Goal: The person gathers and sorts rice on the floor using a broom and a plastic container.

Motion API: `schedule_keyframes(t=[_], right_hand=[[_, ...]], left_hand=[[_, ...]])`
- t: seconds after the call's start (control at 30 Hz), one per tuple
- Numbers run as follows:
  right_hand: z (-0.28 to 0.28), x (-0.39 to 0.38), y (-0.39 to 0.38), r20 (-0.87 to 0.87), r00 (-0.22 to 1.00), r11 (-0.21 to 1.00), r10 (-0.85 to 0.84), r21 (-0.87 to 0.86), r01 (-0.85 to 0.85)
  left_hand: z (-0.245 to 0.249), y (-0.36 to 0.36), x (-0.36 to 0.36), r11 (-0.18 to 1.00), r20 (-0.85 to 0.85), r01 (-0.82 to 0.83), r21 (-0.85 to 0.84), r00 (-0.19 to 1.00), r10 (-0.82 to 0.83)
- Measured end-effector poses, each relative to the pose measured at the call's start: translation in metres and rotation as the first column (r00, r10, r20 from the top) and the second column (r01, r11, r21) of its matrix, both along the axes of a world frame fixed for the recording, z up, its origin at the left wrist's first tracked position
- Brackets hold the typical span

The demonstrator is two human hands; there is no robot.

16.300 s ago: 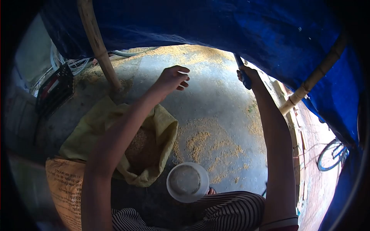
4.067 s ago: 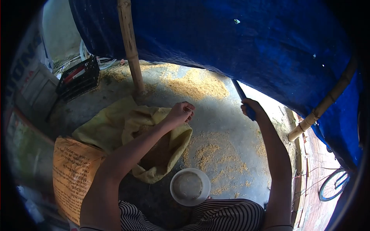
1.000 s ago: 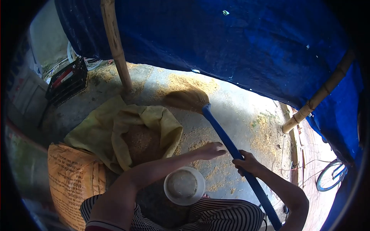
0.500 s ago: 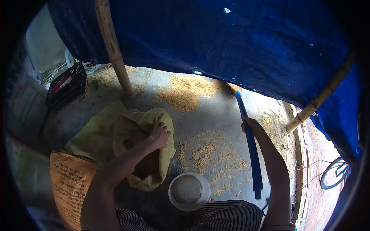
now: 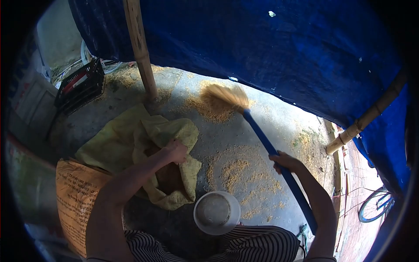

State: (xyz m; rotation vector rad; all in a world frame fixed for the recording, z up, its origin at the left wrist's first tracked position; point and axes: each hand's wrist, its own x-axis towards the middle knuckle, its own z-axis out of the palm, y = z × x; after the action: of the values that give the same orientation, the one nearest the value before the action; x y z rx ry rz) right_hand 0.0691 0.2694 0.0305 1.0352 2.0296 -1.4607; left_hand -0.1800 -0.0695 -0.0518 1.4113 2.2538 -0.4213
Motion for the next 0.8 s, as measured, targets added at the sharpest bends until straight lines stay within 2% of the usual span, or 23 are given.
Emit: schedule_keyframes(t=[0.07, 0.13, 0.2, 0.23, 0.3, 0.33, 0.4, 0.47, 0.53, 0.6, 0.67, 0.73, 0.8], right_hand=[[0.015, 0.038, -0.009, 0.071, 0.997, 0.999, 0.026, -0.022, -0.024], [0.034, 0.08, -0.013, 0.068, 0.997, 0.997, 0.025, -0.072, -0.02], [0.061, 0.106, -0.022, 0.091, 0.994, 0.991, -0.058, -0.113, 0.068], [0.068, 0.111, -0.023, 0.094, 0.994, 0.992, -0.049, -0.111, 0.059], [0.075, 0.118, -0.024, 0.048, 0.988, 0.977, -0.146, -0.15, 0.152], [0.071, 0.112, -0.018, 0.0, 0.991, 0.981, -0.135, -0.139, 0.133], [0.064, 0.084, -0.005, -0.07, 0.989, 0.988, -0.128, -0.094, 0.122], [0.046, 0.042, 0.012, -0.164, 0.981, 0.994, -0.099, 0.02, 0.104], [0.011, -0.007, 0.041, -0.248, 0.962, 0.99, -0.116, 0.046, 0.131], [-0.012, -0.059, 0.046, -0.305, 0.943, 0.971, -0.134, 0.148, 0.186], [-0.046, -0.11, 0.048, -0.301, 0.949, 0.953, -0.091, 0.25, 0.171], [-0.063, -0.154, 0.03, -0.198, 0.972, 0.943, -0.131, 0.278, 0.183], [-0.067, -0.17, 0.013, -0.168, 0.984, 0.941, -0.063, 0.318, 0.115]], left_hand=[[0.006, 0.002, -0.001, 1.0, 0.004, 0.01, 0.01, 1.0, -0.01], [0.012, 0.004, -0.001, 0.999, 0.065, 0.005, -0.052, 0.998, -0.001], [0.017, 0.004, 0.0, 0.998, 0.075, -0.023, -0.057, 0.997, 0.027], [0.019, 0.005, 0.002, 0.997, 0.091, -0.035, -0.065, 0.995, 0.041], [0.023, 0.011, 0.002, 0.993, 0.135, -0.03, -0.115, 0.99, 0.046], [0.026, 0.015, 0.004, 0.987, 0.172, -0.013, -0.163, 0.984, 0.041], [0.031, 0.021, 0.011, 0.992, 0.148, -0.023, -0.125, 0.988, 0.042], [0.039, 0.022, 0.016, 0.995, 0.118, -0.04, -0.091, 0.992, 0.05], [0.048, 0.022, 0.019, 0.997, 0.137, -0.044, -0.057, 0.989, 0.052], [0.035, 0.014, 0.015, 0.996, 0.157, -0.082, -0.032, 0.984, 0.086], [0.028, 0.002, 0.012, 0.992, 0.176, -0.123, -0.006, 0.977, 0.122], [0.031, -0.011, 0.01, 0.989, 0.178, -0.121, 0.08, 0.978, 0.105], [0.031, -0.018, 0.011, 0.992, 0.174, -0.121, 0.026, 0.978, 0.114]])
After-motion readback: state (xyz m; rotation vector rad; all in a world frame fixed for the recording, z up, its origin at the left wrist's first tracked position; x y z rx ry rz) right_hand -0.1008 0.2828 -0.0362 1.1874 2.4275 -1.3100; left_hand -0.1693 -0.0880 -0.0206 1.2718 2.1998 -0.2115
